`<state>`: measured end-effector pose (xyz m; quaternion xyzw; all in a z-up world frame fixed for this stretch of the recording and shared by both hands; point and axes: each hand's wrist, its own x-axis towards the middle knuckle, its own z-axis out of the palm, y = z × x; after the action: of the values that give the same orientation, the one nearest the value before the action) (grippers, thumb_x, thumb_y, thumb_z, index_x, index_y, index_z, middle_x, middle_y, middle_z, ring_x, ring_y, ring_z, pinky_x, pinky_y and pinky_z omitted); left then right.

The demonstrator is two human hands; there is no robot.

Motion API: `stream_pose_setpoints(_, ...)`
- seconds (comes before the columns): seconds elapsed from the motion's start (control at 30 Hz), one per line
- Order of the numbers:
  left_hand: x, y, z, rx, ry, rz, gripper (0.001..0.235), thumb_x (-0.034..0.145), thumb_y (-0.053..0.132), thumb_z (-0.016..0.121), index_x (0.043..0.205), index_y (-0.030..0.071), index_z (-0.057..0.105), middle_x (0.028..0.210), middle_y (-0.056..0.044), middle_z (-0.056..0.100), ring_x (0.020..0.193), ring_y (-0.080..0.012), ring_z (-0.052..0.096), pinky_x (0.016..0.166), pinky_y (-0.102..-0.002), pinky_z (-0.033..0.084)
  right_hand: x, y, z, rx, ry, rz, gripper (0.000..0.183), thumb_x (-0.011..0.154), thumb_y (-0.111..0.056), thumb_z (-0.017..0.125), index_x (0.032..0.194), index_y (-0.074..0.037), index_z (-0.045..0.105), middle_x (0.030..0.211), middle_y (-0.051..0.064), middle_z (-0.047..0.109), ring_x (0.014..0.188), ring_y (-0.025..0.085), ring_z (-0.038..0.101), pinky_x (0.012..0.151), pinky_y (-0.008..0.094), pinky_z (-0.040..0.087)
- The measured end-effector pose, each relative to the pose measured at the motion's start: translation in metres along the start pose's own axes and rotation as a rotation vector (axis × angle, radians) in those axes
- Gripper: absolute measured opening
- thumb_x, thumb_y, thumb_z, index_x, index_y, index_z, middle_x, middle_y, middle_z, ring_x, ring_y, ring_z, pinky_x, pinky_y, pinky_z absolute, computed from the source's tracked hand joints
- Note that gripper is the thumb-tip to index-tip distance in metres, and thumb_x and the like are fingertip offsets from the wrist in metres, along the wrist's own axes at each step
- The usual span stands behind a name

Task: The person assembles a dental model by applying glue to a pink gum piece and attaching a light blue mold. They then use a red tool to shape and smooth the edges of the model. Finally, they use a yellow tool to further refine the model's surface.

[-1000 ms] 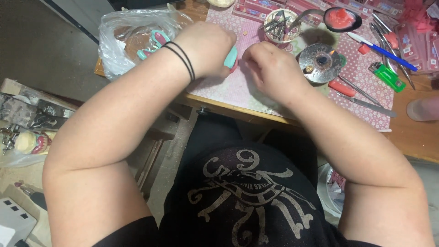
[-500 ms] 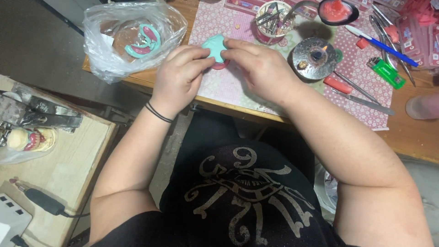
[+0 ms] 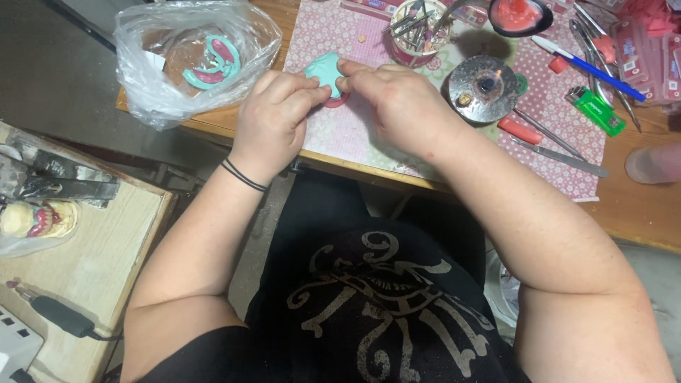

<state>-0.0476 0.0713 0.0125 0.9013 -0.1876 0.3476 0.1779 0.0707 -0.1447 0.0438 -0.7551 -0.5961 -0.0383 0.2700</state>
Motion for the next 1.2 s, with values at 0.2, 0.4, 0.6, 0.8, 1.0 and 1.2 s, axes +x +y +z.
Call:
stream_pose_setpoints(0.2,0.0,0.001,-0.001,0.008,-0.02,-0.011,0.03,0.096,-0.013,0.068,0.12,0.006,0.073,0.111,-0.013,0.072,0.097,-0.033,0.064,0.082,-0.043,0.055,-0.002,0.01,0.004,0.006,-0.022,-0.004,0.036,0.094,0.002,0.067,0.13,0.0,0.066,0.145,0.021,0.064,0.106,0.038,0.071,0.092,0.048,0.056)
stream_pose_setpoints(0.4,0.001,0.001,-0.001,0.015,-0.018,-0.012,0.03,0.096,-0.013,0.068,0.117,0.006,0.073,0.11,-0.012,0.071,0.096,-0.0323,0.062,0.079,-0.042,0.055,0.001,0.009,0.002,-0.01,-0.048,0.004,0.03,0.099,-0.005,0.066,0.129,0.0,0.066,0.145,0.021,0.064,0.104,0.038,0.071,0.091,0.05,0.057)
stream_pose_setpoints(0.6,0.001,0.001,0.0,0.022,-0.022,-0.011,0.028,0.097,-0.012,0.067,0.116,0.007,0.074,0.11,-0.011,0.072,0.095,-0.0317,0.062,0.078,-0.042,0.055,0.001,0.006,0.002,-0.013,-0.05,0.012,0.026,0.103,-0.009,0.062,0.127,0.0,0.067,0.144,0.021,0.065,0.101,0.039,0.072,0.088,0.051,0.058)
stream_pose_setpoints(0.8,0.0,0.003,0.0,0.053,-0.011,-0.009,0.021,0.1,-0.006,0.071,0.116,0.008,0.075,0.109,-0.009,0.072,0.095,-0.0304,0.063,0.075,-0.041,0.055,0.003,0.003,-0.002,-0.003,-0.06,0.023,0.027,0.105,-0.01,0.063,0.128,0.003,0.066,0.141,0.02,0.067,0.096,0.038,0.071,0.083,0.051,0.059)
stream_pose_setpoints(1.0,0.0,0.003,0.002,0.054,0.0,-0.011,0.024,0.098,-0.009,0.069,0.115,0.007,0.075,0.109,-0.009,0.072,0.095,-0.0309,0.063,0.077,-0.041,0.054,0.001,0.005,0.0,-0.023,-0.036,0.008,0.037,0.105,-0.01,0.063,0.138,0.005,0.062,0.132,0.02,0.072,0.099,0.038,0.072,0.086,0.051,0.058)
stream_pose_setpoints(1.2,0.003,0.009,-0.003,0.018,0.031,-0.006,0.028,0.096,-0.013,0.065,0.118,0.003,0.073,0.117,-0.014,0.067,0.107,-0.0376,0.063,0.088,-0.048,0.06,0.002,0.011,0.001,0.154,0.056,0.066,0.047,0.095,0.013,0.054,0.142,0.003,0.058,0.142,0.02,0.065,0.125,0.037,0.067,0.11,0.046,0.055)
